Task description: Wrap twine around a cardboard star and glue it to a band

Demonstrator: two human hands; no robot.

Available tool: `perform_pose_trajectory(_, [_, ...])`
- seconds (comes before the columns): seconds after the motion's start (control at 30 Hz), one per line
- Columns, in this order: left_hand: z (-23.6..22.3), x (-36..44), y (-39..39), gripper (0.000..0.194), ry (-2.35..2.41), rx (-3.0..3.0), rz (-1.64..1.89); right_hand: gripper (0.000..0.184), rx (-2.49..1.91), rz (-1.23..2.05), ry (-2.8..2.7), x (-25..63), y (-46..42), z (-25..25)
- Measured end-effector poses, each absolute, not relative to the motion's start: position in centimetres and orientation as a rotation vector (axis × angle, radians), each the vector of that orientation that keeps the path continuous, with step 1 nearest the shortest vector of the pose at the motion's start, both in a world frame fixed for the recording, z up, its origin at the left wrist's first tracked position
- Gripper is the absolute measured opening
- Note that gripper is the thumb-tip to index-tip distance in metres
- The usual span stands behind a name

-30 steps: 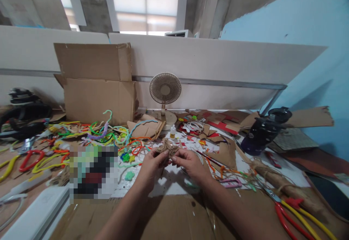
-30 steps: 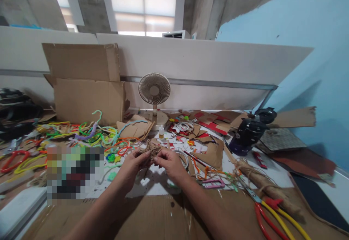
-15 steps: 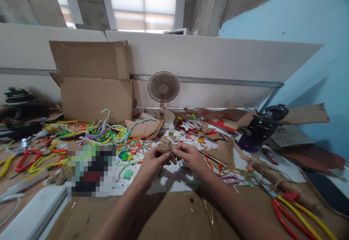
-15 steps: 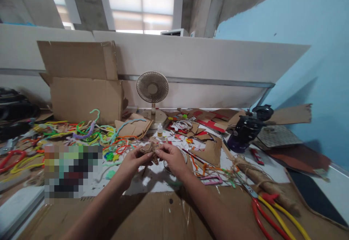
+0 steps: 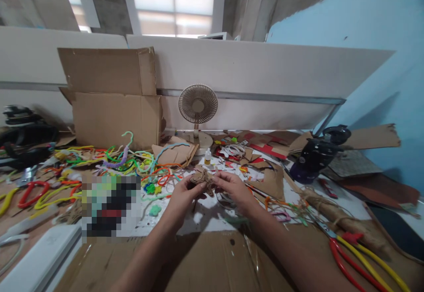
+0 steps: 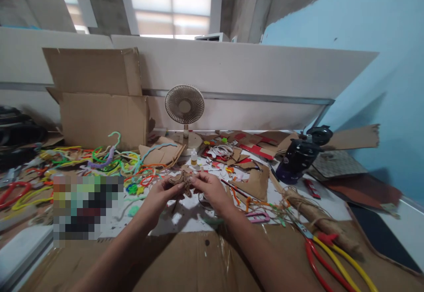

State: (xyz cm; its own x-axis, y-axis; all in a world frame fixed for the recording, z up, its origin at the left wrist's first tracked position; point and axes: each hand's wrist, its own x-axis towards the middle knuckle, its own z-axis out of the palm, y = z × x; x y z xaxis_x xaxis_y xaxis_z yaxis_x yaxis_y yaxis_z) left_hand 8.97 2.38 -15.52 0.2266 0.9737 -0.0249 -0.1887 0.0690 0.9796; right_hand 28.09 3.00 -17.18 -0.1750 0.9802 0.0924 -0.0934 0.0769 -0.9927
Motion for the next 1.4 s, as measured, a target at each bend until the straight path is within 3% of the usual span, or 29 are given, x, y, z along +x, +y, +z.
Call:
perform_pose_trajectory(0.17, [-15.7,9.2,2.3,0.038,0.907,1.127,1.082,0.036,-1.003,1.192,-1.350,28.1,2.8,-17.2])
perform_pose_trajectory(0.4, [-15.3,9.2,2.1,0.043,0.924,1.123,1.074,0.045,-0.981,1.293,-1.368,27.9,2.5,-16.4])
perform_pose_trajectory(0.7, [-15.5,9.2,2.4,0.060,0.896,1.158,1.049,0.030,-0.988,1.228,-1.367,27.8,2.5,-17.0])
perform_pose_trajectory(1.0, [-14.9,9.2,2.0,0.048,0.923,1.198,1.091,0.029,-0.997,1.191,-1.324,27.5,2.5,-17.1])
perform_pose_trajectory(1.3, [-15.3,8.9,2.7,0.036,0.931,1.218,1.059,0.050,-1.016,1.232,-1.319,27.5,2.4,-16.7])
perform_pose_trajectory(1.4, [-15.6,8.9,2.8,0.038,0.939,1.156,1.104,0.045,-1.032,1.275,-1.358,27.5,2.4,-16.9])
